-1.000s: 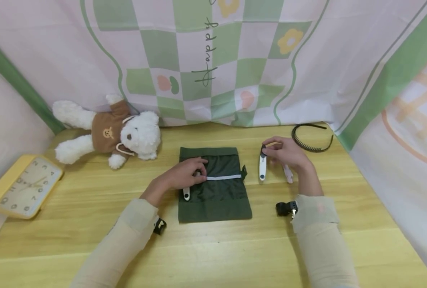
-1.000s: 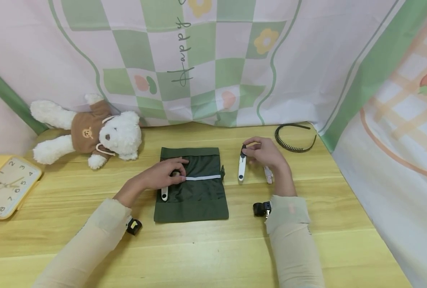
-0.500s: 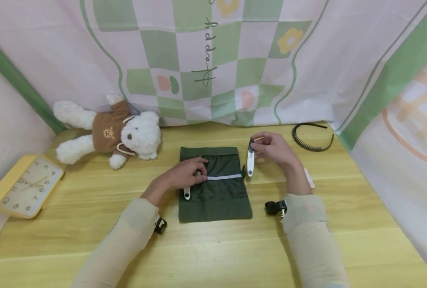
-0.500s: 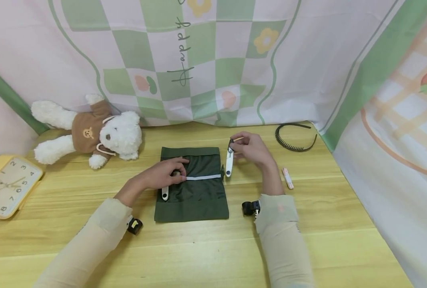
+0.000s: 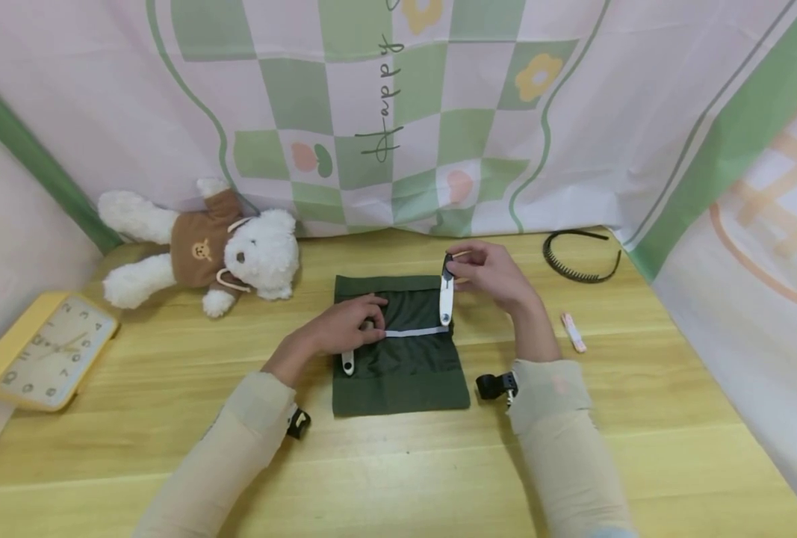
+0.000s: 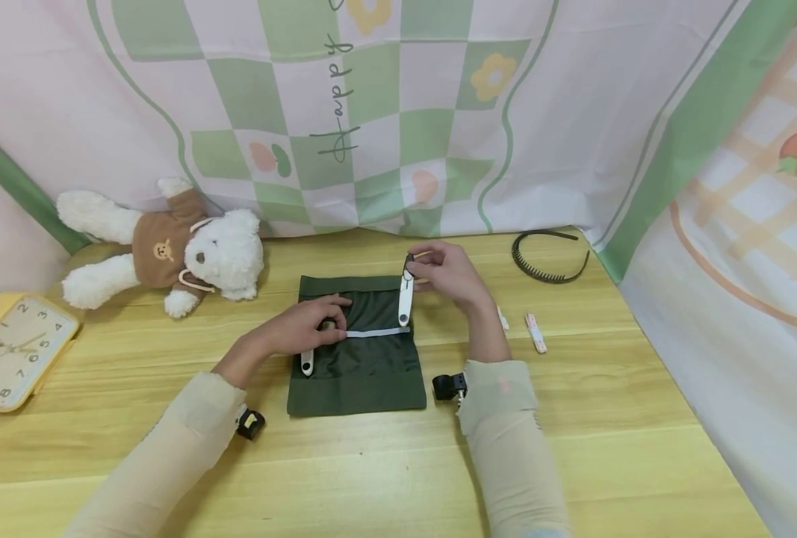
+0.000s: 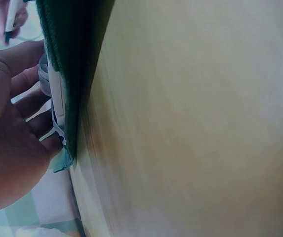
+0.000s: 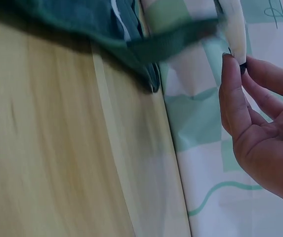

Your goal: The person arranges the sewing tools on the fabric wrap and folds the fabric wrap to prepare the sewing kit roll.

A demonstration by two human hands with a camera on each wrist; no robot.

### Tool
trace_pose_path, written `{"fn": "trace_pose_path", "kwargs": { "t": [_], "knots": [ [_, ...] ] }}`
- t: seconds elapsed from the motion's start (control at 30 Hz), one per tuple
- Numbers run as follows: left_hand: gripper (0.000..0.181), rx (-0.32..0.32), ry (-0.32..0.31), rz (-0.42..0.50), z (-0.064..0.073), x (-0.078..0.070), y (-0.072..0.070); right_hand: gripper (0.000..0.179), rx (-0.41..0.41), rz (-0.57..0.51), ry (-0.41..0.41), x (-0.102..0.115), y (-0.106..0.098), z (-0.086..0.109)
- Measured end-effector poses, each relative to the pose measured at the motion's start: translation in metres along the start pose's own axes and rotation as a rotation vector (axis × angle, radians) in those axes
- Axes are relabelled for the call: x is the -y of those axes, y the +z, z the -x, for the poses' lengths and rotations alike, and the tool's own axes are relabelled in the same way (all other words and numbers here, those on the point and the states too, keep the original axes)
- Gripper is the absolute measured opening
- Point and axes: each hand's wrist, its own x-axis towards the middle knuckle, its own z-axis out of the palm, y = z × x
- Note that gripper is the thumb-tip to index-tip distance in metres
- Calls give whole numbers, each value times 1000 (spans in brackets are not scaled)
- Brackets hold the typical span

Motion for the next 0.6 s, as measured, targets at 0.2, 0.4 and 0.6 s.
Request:
{"fn": "trace_pose_path", "kwargs": {
  "t": [0.2, 0.4, 0.6],
  "knots": [
    [9, -1, -10, -18, -1, 0, 0, 40, -2, -12, 4, 4, 14, -6],
    [10, -2, -9, -25, -2, 0, 0, 40, 10, -21, 1, 7, 31, -12],
    [12, 5, -10, -39, -2, -1, -2, 38, 9, -50, 5, 6, 42, -18]
  ]
}}
